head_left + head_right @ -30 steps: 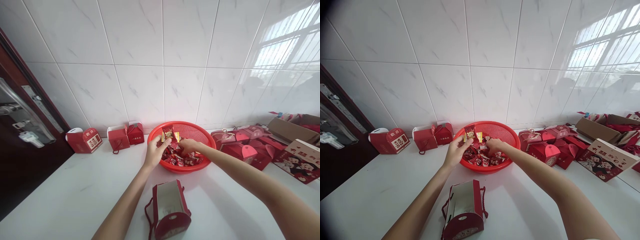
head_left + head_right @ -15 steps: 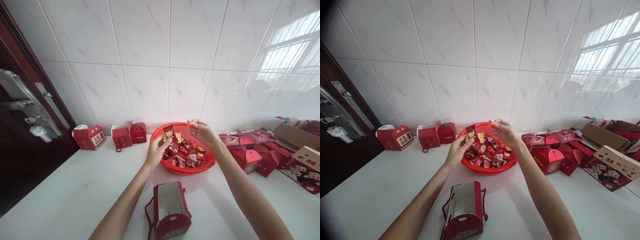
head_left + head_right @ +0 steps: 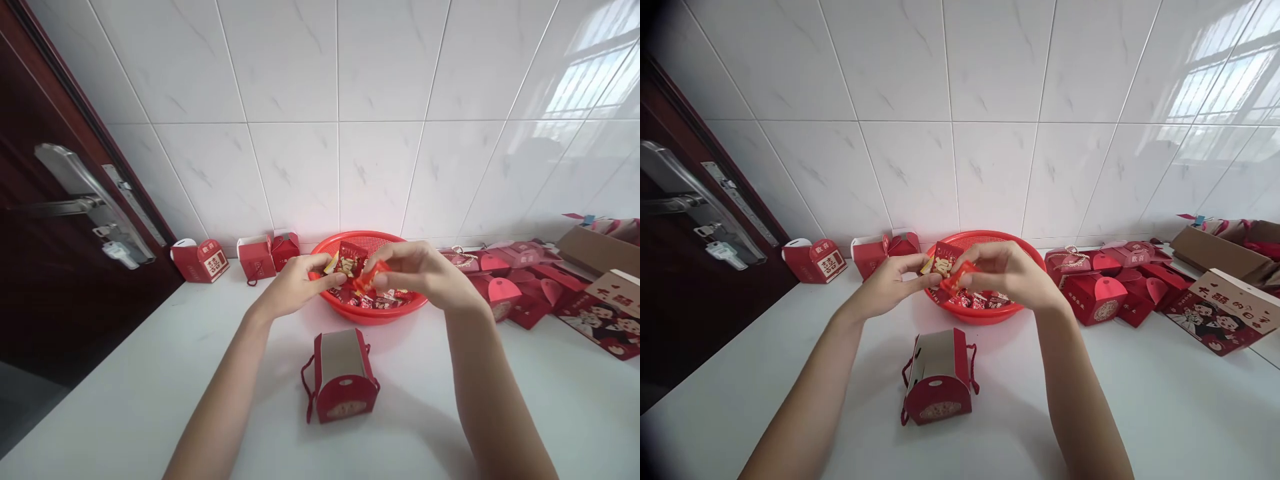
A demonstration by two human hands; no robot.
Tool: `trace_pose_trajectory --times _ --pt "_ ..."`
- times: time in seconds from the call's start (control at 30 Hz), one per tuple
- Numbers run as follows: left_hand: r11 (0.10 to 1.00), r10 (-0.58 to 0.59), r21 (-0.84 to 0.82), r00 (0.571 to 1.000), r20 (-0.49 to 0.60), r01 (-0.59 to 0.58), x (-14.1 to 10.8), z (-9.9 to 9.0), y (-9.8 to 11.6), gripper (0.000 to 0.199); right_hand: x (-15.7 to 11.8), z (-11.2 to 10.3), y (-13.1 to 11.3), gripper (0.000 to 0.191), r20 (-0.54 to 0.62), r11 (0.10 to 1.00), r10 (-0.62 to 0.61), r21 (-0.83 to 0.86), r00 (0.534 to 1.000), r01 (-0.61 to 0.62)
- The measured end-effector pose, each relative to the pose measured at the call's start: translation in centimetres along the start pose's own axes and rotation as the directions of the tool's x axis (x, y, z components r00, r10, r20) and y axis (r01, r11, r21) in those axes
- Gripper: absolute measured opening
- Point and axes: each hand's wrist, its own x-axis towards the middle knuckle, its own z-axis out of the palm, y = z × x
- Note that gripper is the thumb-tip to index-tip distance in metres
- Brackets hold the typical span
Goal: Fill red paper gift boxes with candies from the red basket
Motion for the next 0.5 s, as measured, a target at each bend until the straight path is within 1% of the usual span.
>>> trace_pose_trajectory --times 0.07,0.13,0.2,0.27,0.33,0.37,0.43,0.5 --pt "0.994 -0.005 0.107 1.0 0.017 0.003 -1.1 -0.9 0.9 0.038 -0.8 1.1 -1.2 0.01 0.15 0.993 0.008 -0.117 0.989 0.01" --pt "0.984 -0.001 0.177 1.0 0.031 -0.004 -2.1 -1.5 1.5 0.038 -1.2 2.2 -1.7 0.01 0.229 0.966 0.024 -0.256 0.973 0.037" --pt "0.972 0.004 0.236 0.999 0.034 -0.012 -2.8 -2.0 1.8 0.039 -1.3 3.4 -1.6 0.017 0.238 0.912 0.039 -0.406 0.97 0.063" --pt "0.958 0.005 0.285 0.999 0.031 -0.014 -3.3 -2.2 2.1 0.041 -1.2 4.4 -1.2 0.025 0.247 0.839 0.066 -0.537 0.967 0.081" --pt "0.946 0.005 0.324 1.0 0.023 -0.013 -3.7 -2.3 2.4 0.043 -1.0 5.1 -0.6 0.03 0.284 0.773 0.111 -0.627 0.952 0.097" --pt "0.941 0.006 0.338 1.0 0.02 -0.012 -3.8 -2.3 2.5 0.044 -1.0 5.4 -0.3 0.032 0.31 0.752 0.131 -0.651 0.942 0.109" --pt "0.934 0.007 0.358 1.0 0.019 -0.013 -4.0 -2.3 2.7 0.044 -0.9 5.5 0.0 0.031 0.338 0.74 0.135 -0.66 0.931 0.133" --pt "0.933 0.014 0.359 0.999 0.032 -0.024 -4.1 -2.3 2.9 0.04 -1.0 5.2 0.0 0.025 0.304 0.753 0.106 -0.646 0.947 0.123"
